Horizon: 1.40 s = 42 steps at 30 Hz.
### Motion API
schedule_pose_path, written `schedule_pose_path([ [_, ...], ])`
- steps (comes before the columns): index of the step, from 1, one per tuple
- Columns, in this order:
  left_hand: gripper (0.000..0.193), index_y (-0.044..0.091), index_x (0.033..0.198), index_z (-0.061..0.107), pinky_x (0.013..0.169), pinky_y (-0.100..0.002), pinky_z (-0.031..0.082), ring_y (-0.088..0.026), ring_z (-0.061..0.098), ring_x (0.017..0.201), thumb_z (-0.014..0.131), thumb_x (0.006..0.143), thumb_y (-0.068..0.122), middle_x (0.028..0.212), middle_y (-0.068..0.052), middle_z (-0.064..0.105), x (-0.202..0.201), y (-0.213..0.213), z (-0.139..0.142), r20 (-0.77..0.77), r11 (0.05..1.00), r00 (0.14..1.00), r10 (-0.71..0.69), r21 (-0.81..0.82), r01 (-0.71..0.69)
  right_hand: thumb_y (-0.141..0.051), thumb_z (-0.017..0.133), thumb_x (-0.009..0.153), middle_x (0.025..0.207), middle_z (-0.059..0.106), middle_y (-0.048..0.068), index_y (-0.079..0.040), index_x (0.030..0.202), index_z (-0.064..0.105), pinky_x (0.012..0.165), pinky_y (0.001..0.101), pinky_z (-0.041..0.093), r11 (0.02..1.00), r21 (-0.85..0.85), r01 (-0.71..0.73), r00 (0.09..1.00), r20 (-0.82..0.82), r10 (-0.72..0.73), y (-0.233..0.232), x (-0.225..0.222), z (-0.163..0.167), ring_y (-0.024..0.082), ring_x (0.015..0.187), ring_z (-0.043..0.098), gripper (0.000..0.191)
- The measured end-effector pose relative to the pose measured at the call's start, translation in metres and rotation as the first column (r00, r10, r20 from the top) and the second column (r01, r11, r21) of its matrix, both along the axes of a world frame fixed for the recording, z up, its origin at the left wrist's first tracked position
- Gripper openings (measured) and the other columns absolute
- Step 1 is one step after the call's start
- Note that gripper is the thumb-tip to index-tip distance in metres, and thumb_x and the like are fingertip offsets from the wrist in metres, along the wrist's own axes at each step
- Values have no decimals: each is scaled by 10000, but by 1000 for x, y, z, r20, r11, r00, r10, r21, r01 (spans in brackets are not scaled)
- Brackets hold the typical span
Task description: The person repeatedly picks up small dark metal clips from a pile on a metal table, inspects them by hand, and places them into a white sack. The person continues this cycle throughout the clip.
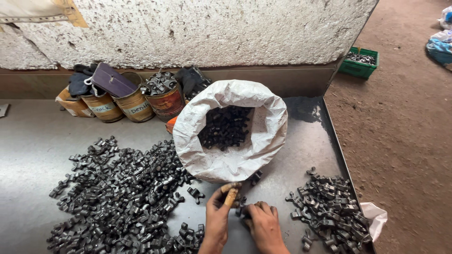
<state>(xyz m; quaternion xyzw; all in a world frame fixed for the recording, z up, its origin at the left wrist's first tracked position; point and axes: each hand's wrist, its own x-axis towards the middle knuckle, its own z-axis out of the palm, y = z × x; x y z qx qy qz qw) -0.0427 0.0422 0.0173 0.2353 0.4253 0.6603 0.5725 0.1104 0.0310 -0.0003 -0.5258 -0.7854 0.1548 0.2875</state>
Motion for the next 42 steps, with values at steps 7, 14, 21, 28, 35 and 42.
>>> schedule_pose_path([
  [7,278,0,1180,742,848,-238,569,-116,717,949,712,913,68,1058,-80,790,-1,-36,-61,-271,999,962,-44,2,46,82,734,706,1000,761,73,-59,1032,677,889,369,589,934,-319,-159,793,-606,-72,1,51,-52,210,983,729,360],
  [14,258,22,1126,715,525,-280,499,-168,691,680,733,908,159,892,-89,763,26,-49,-93,133,885,941,-311,-322,337,70,702,858,1200,655,177,47,1246,581,919,485,579,706,-459,-540,21,-845,-534,-12,105,-94,287,1048,683,407],
  [21,330,18,1196,678,580,-284,548,-150,707,740,772,896,119,930,-77,752,39,-53,-93,447,846,841,-305,-278,455,-4,667,839,1257,677,180,43,1224,622,884,541,599,634,-534,-559,-49,-742,-668,-22,105,-87,318,1049,705,390],
  [28,373,-17,1212,671,650,-307,601,-182,733,777,765,883,130,953,-115,765,43,-54,-92,490,841,835,-249,-317,437,-25,687,875,1227,687,173,42,1217,652,816,469,603,628,-564,-536,66,-770,-635,-26,110,-98,288,1022,704,350],
  [35,355,16,969,641,563,-281,528,-153,677,660,912,762,114,759,-54,702,17,-47,-65,-86,810,828,-554,-285,512,-34,849,800,1012,799,109,37,1107,758,779,317,606,797,-531,-288,699,-686,-204,-21,104,-84,194,914,759,328],
  [42,367,60,1071,726,804,-245,583,-112,713,882,839,728,126,962,-45,769,-19,11,9,-49,999,998,36,-13,-37,-66,905,612,1085,696,34,-208,1210,732,898,341,532,940,-323,113,988,-66,-142,-7,59,6,216,1020,664,639],
])
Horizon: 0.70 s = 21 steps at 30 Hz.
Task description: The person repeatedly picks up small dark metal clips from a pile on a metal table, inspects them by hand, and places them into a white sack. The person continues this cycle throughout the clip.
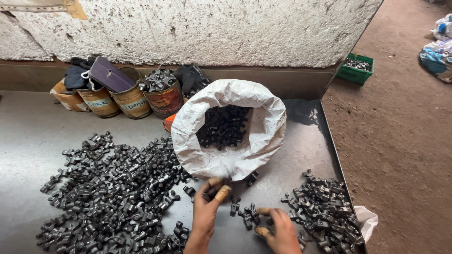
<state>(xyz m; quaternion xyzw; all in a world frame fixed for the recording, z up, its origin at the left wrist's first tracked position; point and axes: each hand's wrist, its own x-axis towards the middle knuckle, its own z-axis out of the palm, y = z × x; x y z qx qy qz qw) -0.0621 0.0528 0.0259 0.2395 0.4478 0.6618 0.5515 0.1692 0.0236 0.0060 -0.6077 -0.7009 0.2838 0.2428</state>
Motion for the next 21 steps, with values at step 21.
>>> schedule_pose_path([
  [21,548,128,1279,678,907,-370,560,-299,618,1112,806,748,77,1238,-56,641,37,-51,-19,-780,928,512,-361,-246,280,157,684,779,1267,710,157,0,1314,577,1000,387,561,858,-460,-229,620,-748,-236,-17,68,-85,256,1220,671,568],
])
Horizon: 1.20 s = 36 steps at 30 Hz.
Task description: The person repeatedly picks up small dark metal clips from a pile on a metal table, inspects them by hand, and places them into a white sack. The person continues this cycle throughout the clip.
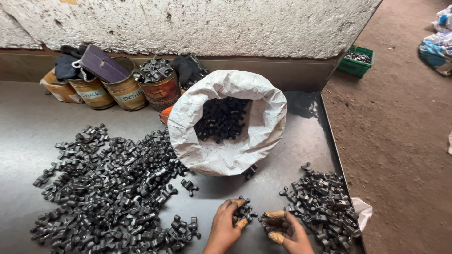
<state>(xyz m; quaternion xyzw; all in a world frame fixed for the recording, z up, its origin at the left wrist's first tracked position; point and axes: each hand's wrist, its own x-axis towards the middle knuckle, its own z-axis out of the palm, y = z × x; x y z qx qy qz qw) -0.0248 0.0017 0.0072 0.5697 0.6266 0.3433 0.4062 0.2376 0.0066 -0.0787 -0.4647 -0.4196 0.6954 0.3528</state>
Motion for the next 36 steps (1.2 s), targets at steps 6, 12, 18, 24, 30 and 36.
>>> schedule_pose_path([
  [6,419,88,1186,769,882,-407,527,-348,641,1049,823,772,53,1141,-132,695,1,-11,-16,-47,954,999,24,298,-9,59,681,847,1203,697,247,71,1360,525,858,462,613,988,-156,6,942,-331,-58,-4,10,-17,317,1055,707,537],
  [12,303,70,1216,744,874,-337,596,-252,772,1037,757,917,118,1115,-135,783,15,-19,-16,229,937,972,-60,348,-24,-52,649,884,1144,717,234,116,1360,528,767,472,630,962,-273,6,886,-445,-131,-6,6,-15,314,947,737,519],
  [18,322,65,1041,708,711,-302,579,-171,762,784,859,793,203,906,-63,779,21,-16,4,199,993,978,-60,116,37,-43,681,872,1125,748,204,129,1298,612,778,420,629,973,-231,5,955,-288,-73,-7,2,-17,241,950,750,464],
  [24,286,61,954,729,666,-293,548,-170,700,704,899,759,183,815,-76,763,-8,24,10,45,992,991,-127,-8,128,91,753,806,1088,758,143,34,1208,667,867,326,613,981,181,69,998,0,-70,0,-22,3,183,960,756,415],
  [30,343,77,1232,679,720,-259,565,-127,705,866,672,894,16,1023,-50,773,-20,53,27,808,896,530,257,5,-444,101,760,660,1107,697,97,-164,1131,743,988,379,529,714,614,-336,778,609,-158,-5,-66,46,235,1129,640,540],
  [36,344,22,1260,683,731,-278,547,-143,715,864,686,917,47,1062,-66,780,-8,32,18,745,917,586,319,-88,-388,-34,657,792,1078,711,60,-133,1093,641,973,461,391,349,683,-642,627,729,-274,9,-90,47,306,1218,561,317],
])
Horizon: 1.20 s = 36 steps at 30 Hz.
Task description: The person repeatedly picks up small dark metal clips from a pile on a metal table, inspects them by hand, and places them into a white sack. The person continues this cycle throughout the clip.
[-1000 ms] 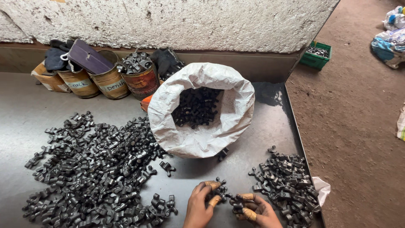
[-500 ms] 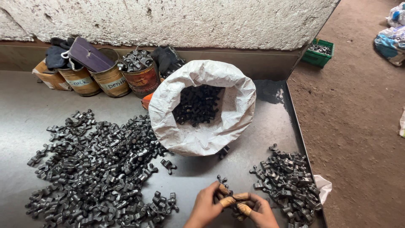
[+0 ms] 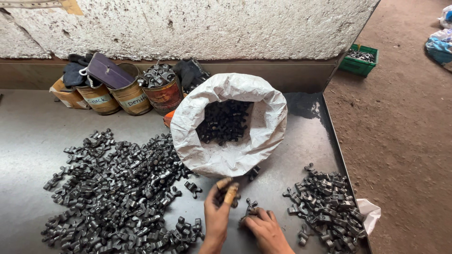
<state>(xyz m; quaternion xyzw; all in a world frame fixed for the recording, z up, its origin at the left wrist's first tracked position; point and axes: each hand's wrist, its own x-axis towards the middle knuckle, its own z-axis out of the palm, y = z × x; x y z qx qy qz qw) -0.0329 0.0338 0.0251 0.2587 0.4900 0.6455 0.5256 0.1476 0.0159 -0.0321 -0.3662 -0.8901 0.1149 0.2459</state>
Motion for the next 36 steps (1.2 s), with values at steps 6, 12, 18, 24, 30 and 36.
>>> schedule_pose_path([
  [6,293,16,1171,761,807,-224,574,-95,737,894,767,897,116,1002,-42,826,6,-37,-47,-388,993,914,-120,-61,104,171,642,719,1092,758,67,-40,1080,674,984,346,577,674,-730,-111,766,-495,-411,2,37,-26,198,1082,740,420],
  [12,257,19,1113,733,589,-318,530,-182,705,722,739,892,150,876,-78,764,23,-46,-96,200,842,894,-400,-305,445,196,734,785,1128,696,184,98,1184,624,955,407,563,521,-670,-529,346,-731,-589,-7,72,-49,278,1081,686,425],
  [18,282,121,1133,677,586,-344,547,-180,700,754,756,864,149,903,-52,746,26,-53,-111,611,784,757,-234,-342,518,73,721,773,1230,695,222,70,1242,618,924,495,567,326,-672,-665,187,-573,-798,-11,80,-60,312,1058,700,481],
  [24,264,50,1159,645,690,-355,600,-203,726,846,752,921,90,975,-82,747,31,-55,-111,728,834,645,-235,-190,518,8,743,810,1227,691,215,31,1217,621,919,539,577,252,-654,-714,132,-479,-868,-12,81,-66,292,994,707,426],
  [30,272,59,1146,641,638,-374,596,-217,720,819,760,908,118,958,-92,739,31,-57,-112,748,807,608,-265,-172,565,-22,734,826,1217,682,179,-1,1227,633,855,478,606,240,-677,-695,130,-448,-885,-12,77,-56,262,1030,710,415],
  [36,320,-2,1236,625,854,-401,650,-247,749,984,698,936,82,1090,-134,740,38,-57,-111,780,817,561,-276,-117,564,-100,699,791,1156,754,138,19,1189,646,719,340,646,314,-765,-562,144,-465,-874,-11,58,-43,205,945,751,419],
])
